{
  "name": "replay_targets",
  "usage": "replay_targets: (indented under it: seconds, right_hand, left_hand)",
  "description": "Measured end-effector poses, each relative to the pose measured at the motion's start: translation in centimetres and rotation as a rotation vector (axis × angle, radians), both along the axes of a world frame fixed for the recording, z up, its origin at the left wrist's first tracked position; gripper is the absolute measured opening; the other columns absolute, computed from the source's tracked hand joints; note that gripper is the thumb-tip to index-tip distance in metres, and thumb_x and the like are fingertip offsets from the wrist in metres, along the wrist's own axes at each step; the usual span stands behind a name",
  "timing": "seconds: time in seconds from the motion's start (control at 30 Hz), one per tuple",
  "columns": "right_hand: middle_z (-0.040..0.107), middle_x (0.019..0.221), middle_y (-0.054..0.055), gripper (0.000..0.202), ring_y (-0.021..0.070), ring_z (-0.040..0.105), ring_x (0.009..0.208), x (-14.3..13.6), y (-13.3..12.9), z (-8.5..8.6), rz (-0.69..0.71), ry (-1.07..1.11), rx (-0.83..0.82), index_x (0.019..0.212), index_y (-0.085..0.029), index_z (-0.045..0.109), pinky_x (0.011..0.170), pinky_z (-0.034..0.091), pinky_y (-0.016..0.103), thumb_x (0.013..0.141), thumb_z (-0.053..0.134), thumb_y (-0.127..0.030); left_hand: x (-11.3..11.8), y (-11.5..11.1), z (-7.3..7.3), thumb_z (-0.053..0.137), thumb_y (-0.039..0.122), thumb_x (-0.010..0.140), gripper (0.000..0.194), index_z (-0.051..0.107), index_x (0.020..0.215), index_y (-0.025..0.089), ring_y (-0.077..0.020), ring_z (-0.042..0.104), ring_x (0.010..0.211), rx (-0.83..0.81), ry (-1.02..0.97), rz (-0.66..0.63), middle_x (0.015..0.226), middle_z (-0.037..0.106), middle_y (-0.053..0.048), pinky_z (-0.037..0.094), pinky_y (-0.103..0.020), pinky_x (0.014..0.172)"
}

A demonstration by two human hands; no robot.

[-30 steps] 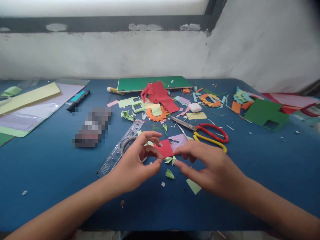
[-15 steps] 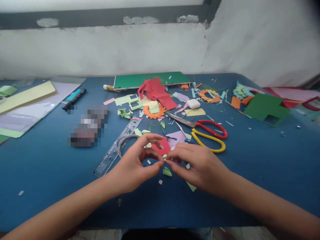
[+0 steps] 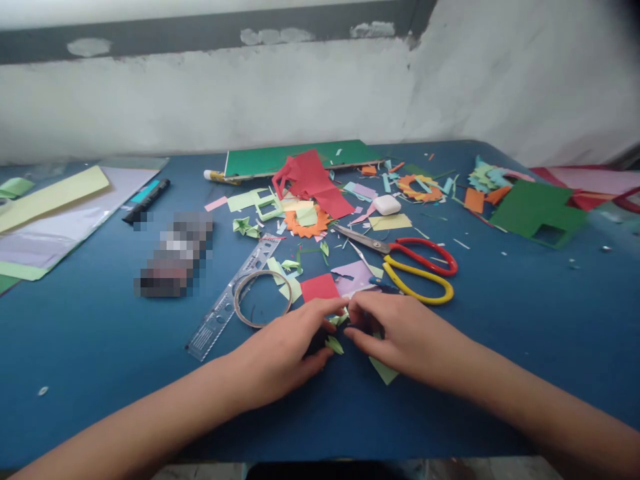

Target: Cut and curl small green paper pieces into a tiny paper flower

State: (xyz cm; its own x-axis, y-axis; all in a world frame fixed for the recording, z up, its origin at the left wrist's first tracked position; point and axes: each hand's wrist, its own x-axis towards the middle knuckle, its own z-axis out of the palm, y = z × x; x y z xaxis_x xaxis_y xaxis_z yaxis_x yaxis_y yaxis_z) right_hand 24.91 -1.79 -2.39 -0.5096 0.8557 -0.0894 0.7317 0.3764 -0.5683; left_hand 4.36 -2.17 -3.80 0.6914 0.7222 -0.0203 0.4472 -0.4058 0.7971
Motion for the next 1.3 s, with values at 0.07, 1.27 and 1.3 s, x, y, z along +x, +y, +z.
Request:
replay_targets:
  seconds: [0.07, 1.27, 1.3]
  right_hand:
    - [0.059, 0.066, 0.000, 0.008, 0.0134, 0.053, 0.057, -0.2, -0.1, -0.1, 0.009, 0.037, -0.049, 0.075, -0.018, 0.051, 0.051, 0.035, 0.023, 0.077, 0.059, -0.016]
    - [0.063, 0.064, -0.002, 0.015, 0.0072, 0.046, 0.047, -0.5, -1.5, 1.2, 0.027, 0.393, 0.231, 0.092, -0.015, 0.066, 0.046, 0.037, 0.019, 0.083, 0.054, -0.019]
    - [0.062, 0.062, -0.002, 0.016, 0.0073, 0.046, 0.046, -0.6, -1.5, 1.3, 0.034, 0.378, 0.258, 0.092, -0.014, 0.066, 0.045, 0.037, 0.019, 0.083, 0.054, -0.019]
  left_hand:
    - [0.0, 0.0, -0.2, 0.053, 0.005, 0.081, 0.064, 0.031, 0.135, 0.032, -0.0197, 0.061, 0.104, 0.004, -0.013, 0.002, 0.120, 0.060, -0.005, 0.047, -0.036, 0.092]
    - [0.6, -0.6, 0.9, 0.068, 0.008, 0.078, 0.043, 0.052, 0.112, 0.028, -0.0104, 0.064, 0.084, -0.297, -0.600, 0.376, 0.083, 0.065, 0.004, 0.051, -0.021, 0.079]
    - [0.6, -0.6, 0.9, 0.068, 0.008, 0.078, 0.043, 0.052, 0.112, 0.028, -0.0105, 0.063, 0.084, -0.284, -0.595, 0.381, 0.082, 0.065, 0.004, 0.051, -0.021, 0.079]
